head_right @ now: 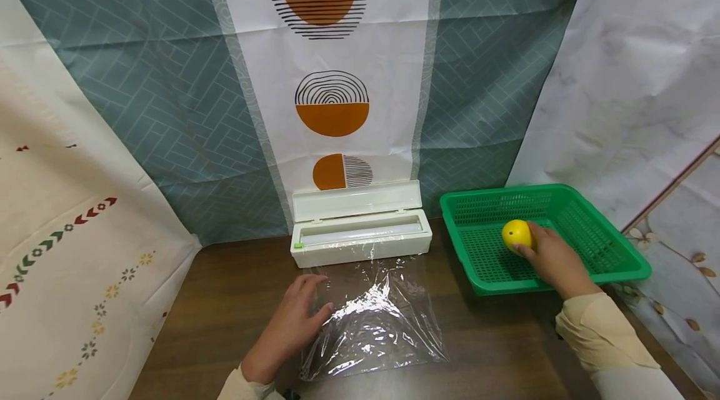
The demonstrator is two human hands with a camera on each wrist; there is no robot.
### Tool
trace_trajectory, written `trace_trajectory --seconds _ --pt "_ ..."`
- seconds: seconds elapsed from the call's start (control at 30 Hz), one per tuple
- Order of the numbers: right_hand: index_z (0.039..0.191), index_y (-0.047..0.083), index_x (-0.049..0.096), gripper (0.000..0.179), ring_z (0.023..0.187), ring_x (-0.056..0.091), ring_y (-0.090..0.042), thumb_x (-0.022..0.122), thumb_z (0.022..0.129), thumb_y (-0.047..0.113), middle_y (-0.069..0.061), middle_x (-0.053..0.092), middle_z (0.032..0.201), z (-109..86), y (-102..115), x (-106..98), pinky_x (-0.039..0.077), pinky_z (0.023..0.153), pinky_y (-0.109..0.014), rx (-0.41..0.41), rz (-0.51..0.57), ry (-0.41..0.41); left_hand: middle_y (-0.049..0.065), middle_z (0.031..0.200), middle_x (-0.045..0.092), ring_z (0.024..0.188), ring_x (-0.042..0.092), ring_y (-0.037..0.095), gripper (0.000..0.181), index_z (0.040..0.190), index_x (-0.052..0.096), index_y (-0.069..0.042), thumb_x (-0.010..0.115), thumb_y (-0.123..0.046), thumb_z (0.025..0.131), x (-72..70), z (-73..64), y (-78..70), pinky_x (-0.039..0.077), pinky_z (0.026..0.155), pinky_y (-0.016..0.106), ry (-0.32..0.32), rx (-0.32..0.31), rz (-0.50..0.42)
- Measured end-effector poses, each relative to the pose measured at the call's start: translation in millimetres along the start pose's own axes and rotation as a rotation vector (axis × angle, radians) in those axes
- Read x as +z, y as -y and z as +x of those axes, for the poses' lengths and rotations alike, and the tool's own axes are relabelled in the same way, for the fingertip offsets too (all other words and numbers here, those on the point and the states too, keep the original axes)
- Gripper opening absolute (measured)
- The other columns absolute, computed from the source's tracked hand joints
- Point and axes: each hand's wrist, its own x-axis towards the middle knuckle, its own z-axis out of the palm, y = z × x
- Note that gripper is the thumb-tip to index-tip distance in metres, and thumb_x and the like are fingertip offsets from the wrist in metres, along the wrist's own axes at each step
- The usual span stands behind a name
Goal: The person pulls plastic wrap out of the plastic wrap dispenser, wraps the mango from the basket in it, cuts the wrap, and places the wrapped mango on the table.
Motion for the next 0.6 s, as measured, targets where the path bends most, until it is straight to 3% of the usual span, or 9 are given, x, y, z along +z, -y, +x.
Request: trace_trajectory --seconds 0.23,0.6 --pt "0.15 -0.02 0.031 0.075 0.115 0.049 -0.064 0.058 0.108 0.036 -0.05 0.043 0.135 -1.2 5 0 0.043 0.089 -0.073 0.007 0.041 -0.014 0.017 0.133 0.057 0.127 0.054 0.041 0.05 0.136 0.061 -0.001 0.077 -0.014 0.09 0.8 -0.1 2.1 0.047 0.102 0.059 0.003 -0.003 -0.002" --pt "0.152 -0.018 0.029 0.074 0.116 0.047 -0.064 0.059 0.107 0.034 -0.049 0.041 0.136 -5.7 17 0 0.042 0.086 -0.074 -0.008 0.103 -0.061 0.015 0.133 0.057 0.126 0.054 0.04 0.05 0.136 0.061 -0.004 0.076 -0.015 0.09 2.4 -0.2 2.6 0.047 0.102 0.058 0.002 0.002 0.004"
